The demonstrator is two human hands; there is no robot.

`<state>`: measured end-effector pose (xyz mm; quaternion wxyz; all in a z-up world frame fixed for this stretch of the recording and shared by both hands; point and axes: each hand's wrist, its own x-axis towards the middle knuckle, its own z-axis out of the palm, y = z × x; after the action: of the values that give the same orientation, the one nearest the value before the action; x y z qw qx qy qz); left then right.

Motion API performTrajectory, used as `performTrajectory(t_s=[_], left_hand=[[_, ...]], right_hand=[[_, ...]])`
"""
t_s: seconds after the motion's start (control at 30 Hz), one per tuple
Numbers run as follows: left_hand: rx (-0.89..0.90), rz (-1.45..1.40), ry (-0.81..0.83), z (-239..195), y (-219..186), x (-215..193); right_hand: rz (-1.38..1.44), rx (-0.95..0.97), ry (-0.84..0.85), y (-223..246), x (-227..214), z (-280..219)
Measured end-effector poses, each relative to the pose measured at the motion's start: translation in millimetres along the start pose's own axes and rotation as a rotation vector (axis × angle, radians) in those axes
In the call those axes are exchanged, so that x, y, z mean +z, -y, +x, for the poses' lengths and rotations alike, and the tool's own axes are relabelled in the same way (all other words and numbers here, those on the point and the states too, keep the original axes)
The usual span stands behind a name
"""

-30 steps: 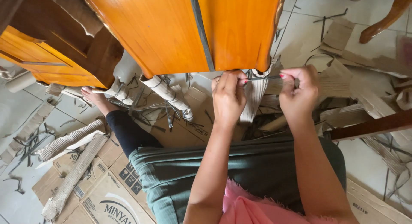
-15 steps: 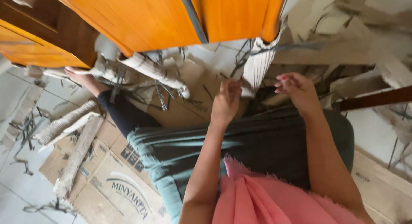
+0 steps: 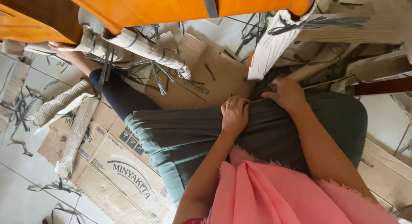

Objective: Wrapping wooden chair legs with corrugated cardboard and securing them with ties for protection during transport.

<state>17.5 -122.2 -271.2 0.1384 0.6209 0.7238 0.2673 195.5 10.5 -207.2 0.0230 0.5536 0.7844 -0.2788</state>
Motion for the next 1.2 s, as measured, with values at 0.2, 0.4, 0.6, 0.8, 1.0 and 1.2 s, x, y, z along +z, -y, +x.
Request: performTrajectory(t_s=[0.2,0.4,0.6,0.8,1.0,1.2], left_hand=[[0.037,-0.012,-0.036,-2,-5,-5],[0.005,-0.51,-0.115,8,-11,6],[-0.256,-1.549,0.139,20,-94,-92],[-0.197,-1.502,-0.064,40,-107,-93],[-0.268,-1.7,-0.22,56,-80,-80],[-0.552,-1.433,-0.235,57,-78,-109]], right_hand=[[-0.12,-0.056,-0.081,-16,46,18],[0.559,-0.321,-0.011,22,-22,-33],[0.81,-0.203,-0.025,25,-47,-78],[0.835,-0.139,-0.128,31,-95,-96],[0.265,-0.085,-0.514,-9,-134,-99],[0.311,-0.09,-0.829,-29,-135,-80]])
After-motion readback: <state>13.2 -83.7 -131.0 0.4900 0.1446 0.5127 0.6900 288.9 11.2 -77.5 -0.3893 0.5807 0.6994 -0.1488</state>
